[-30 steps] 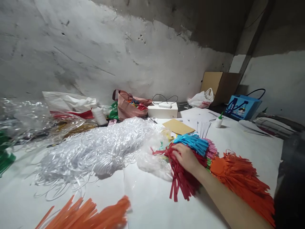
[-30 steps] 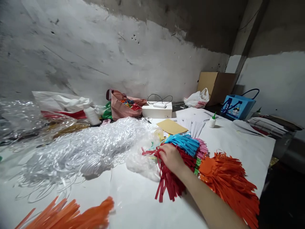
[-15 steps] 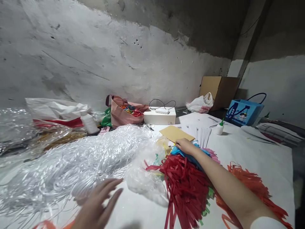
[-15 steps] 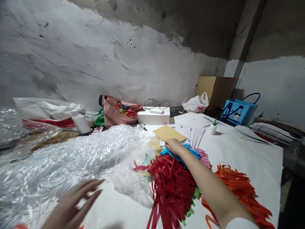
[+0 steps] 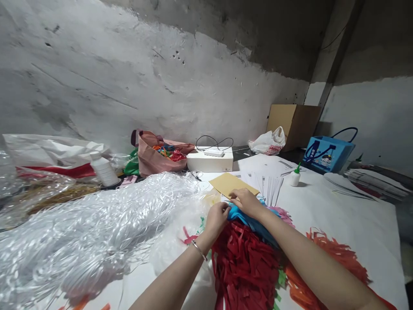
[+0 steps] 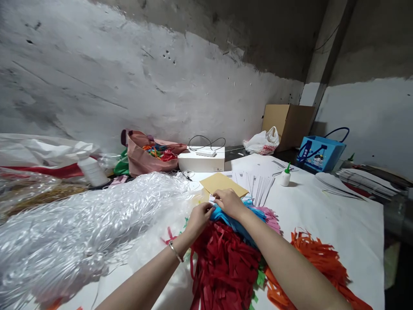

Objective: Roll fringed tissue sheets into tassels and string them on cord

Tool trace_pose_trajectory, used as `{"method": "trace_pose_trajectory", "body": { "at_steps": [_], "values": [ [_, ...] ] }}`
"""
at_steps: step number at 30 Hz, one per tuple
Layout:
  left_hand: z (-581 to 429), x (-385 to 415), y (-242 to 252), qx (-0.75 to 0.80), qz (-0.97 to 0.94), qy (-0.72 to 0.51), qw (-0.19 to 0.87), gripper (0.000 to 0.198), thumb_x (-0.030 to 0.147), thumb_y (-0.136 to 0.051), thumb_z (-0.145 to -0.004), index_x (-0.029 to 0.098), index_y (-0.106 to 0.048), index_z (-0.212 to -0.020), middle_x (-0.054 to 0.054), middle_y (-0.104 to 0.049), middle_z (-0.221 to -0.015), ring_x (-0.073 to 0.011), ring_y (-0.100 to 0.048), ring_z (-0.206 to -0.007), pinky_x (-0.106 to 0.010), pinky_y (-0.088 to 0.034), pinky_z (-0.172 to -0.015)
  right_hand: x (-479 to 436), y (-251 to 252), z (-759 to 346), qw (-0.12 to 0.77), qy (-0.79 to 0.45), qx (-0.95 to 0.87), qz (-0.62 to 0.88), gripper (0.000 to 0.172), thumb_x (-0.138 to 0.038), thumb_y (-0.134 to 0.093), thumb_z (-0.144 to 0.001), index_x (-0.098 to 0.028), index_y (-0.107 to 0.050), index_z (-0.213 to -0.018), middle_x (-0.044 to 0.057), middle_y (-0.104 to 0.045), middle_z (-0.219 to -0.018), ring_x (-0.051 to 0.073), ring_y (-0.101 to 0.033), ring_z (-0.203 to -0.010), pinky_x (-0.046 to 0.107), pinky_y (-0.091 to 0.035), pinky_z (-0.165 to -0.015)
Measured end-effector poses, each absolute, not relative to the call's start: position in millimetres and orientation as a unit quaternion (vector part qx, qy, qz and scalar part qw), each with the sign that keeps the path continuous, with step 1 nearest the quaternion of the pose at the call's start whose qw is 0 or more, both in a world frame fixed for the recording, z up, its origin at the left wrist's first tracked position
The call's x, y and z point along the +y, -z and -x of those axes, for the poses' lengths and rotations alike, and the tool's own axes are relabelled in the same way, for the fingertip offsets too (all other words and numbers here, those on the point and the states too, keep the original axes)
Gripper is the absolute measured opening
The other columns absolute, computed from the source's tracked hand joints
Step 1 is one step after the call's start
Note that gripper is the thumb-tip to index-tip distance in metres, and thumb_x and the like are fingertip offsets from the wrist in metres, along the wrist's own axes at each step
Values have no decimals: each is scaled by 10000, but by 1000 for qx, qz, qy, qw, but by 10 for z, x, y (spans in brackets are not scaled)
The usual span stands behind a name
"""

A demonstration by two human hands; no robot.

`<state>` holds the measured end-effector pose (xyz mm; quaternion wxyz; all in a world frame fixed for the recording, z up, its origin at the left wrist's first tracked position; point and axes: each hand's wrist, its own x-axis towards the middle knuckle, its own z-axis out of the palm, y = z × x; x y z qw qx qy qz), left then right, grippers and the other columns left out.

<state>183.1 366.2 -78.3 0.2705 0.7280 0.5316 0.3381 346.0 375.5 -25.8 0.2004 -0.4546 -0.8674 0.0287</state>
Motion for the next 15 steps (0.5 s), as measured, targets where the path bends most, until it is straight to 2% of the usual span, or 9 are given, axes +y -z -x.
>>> {"method": "trace_pose_trajectory", "body": {
  "at_steps": [3, 7, 12, 15],
  "values": [
    [-1786, 3695, 859, 538, -717, -337, 287, 242, 349, -617, -959, 149, -656, -1091, -54, -693, -1067, -203, -683, -907, -402, -579, -809, 3683, 192, -3574, 210, -13, -883, 419, 139, -145, -606, -930, -173, -686, -1040, 49, -672, -1066, 194, -601, -1082, 374, -440, -980],
    [-1743, 3731, 953, 541, -710, -338, 300, 239, 347, -619, -959, 146, -656, -1084, -51, -695, -1046, -195, -685, -885, -392, -582, -791, 3668, 177, -3663, 169, -2, -909, 382, 169, -121, -693, -819, -224, -751, -940, 45, -658, -994, 214, -587, -1012, 372, -399, -922],
    [-1734, 3744, 1010, 528, -716, -353, 291, 226, 343, -618, -960, 146, -659, -1061, -46, -697, -1024, -188, -684, -868, -387, -581, -785, 3737, 231, -3627, 131, 13, -913, 386, 94, -140, -656, -872, -181, -731, -834, 40, -654, -929, 219, -589, -969, 397, -402, -893],
    [-1721, 3697, 1006, 511, -728, -371, 268, 219, 324, -615, -962, 152, -645, -1094, -50, -689, -1038, -185, -678, -871, -386, -578, -787, 3771, 242, -3634, 126, 16, -907, 402, 69, -200, -651, -910, -166, -693, -868, 19, -658, -942, 214, -600, -983, 423, -429, -921]
  ]
}}
